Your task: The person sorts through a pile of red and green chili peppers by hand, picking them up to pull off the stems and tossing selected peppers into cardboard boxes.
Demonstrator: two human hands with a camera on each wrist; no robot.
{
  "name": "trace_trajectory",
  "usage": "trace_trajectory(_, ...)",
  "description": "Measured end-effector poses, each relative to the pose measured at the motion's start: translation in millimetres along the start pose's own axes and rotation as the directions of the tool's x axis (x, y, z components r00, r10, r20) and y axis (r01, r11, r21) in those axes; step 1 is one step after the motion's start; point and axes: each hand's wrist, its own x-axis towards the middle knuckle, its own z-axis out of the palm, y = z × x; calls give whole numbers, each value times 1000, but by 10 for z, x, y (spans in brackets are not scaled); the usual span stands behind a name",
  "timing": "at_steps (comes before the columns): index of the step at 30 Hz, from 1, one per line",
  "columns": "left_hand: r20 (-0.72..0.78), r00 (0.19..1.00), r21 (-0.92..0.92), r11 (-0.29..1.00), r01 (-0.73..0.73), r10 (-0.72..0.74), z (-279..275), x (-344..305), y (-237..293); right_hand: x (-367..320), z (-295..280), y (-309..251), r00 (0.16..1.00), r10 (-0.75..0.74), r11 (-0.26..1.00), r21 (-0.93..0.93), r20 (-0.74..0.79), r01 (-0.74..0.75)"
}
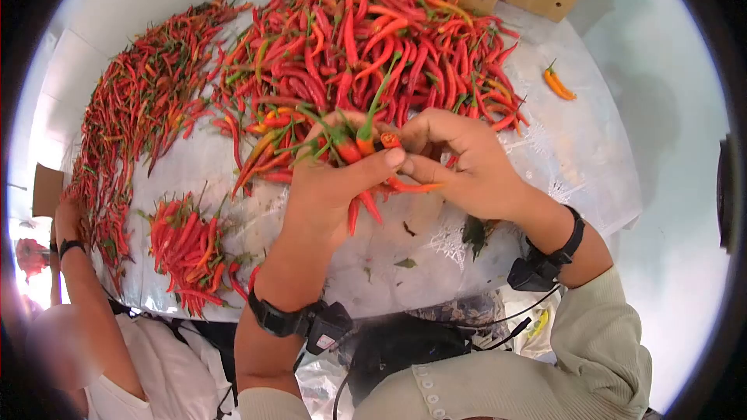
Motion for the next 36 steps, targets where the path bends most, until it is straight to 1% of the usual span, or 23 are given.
trace_trajectory(1,-21,1000,21,1000,22,-22,3,-10,22,12,-32,-10,1000,4,999,-44,-7,-4)
trace_trajectory(2,-33,999,40,999,35,-34,14,1,49,3,-52,21,999,33,999,27,-10,-33)
trace_trajectory(3,-45,998,11,999,52,-52,15,11,68,9,-84,46,992,13,999,37,-129,-8)
trace_trajectory(5,-69,994,-48,995,83,-86,-24,10,93,68,-177,9,935,-38,996,57,-352,62)
trace_trajectory(6,-70,992,-88,992,95,-102,-36,18,100,89,-292,-83,892,-78,996,-63,-444,55)
trace_trajectory(8,-89,986,-173,977,127,-144,-77,16,86,180,-500,-221,737,-250,967,-197,-628,160)
trace_trajectory(9,-40,987,-207,968,142,-154,-105,19,75,216,-581,-284,638,-324,946,-256,-698,199)
trace_trajectory(11,48,981,-264,945,192,-186,-165,27,51,339,-833,-560,448,-543,838,-418,-711,352)
trace_trajectory(12,49,983,-236,954,185,-178,-158,24,46,409,-966,-736,303,-685,729,-622,-662,287)
trace_trajectory(13,53,983,-225,957,185,-178,-157,13,65,509,-1112,-929,165,-808,588,-787,-565,186)
trace_trajectory(15,60,982,-209,960,188,-179,-143,-3,94,779,-1419,-1279,-58,-899,408,-878,-434,249)
trace_trajectory(17,36,989,-233,961,147,-143,-123,1,111,1129,-1657,-1420,-96,-909,385,-904,-407,187)
trace_trajectory(18,23,991,-241,961,135,-133,-117,-6,114,1310,-1773,-1400,113,-892,448,-887,-437,108)
trace_trajectory(19,1,991,-238,962,130,-134,-119,-16,114,1448,-1877,-1258,317,-822,502,-865,-474,9)
trace_trajectory(21,-43,989,-235,964,126,-140,-122,19,111,1575,-2010,-776,620,-722,243,-951,-308,-190)
trace_trajectory(24,-7,985,-251,954,165,-173,-206,54,97,1208,-1648,-497,660,-679,369,-927,-322,-72)
trace_trajectory(26,18,980,-294,936,194,-197,-207,54,58,788,-1313,-347,824,-465,549,-836,-325,-19)
trace_trajectory(27,22,977,-313,927,209,-213,-193,49,74,587,-1147,-282,885,-348,645,-764,-310,-15)
trace_trajectory(28,32,976,-325,921,215,-217,-185,54,90,429,-1047,-235,953,-208,694,-720,-220,-15)
trace_trajectory(29,49,976,-307,926,218,-214,-175,47,88,293,-991,-208,990,-80,737,-675,-115,-19)
trace_trajectory(30,67,976,-289,932,220,-210,-158,38,80,204,-945,-176,999,38,778,-628,3,-28)
trace_trajectory(33,57,972,-263,936,234,-227,-173,54,39,93,-833,-51,995,38,845,-528,-94,-82)
trace_trajectory(36,41,963,-241,933,268,-266,-174,66,13,32,-852,135,997,8,722,-689,-74,-57)
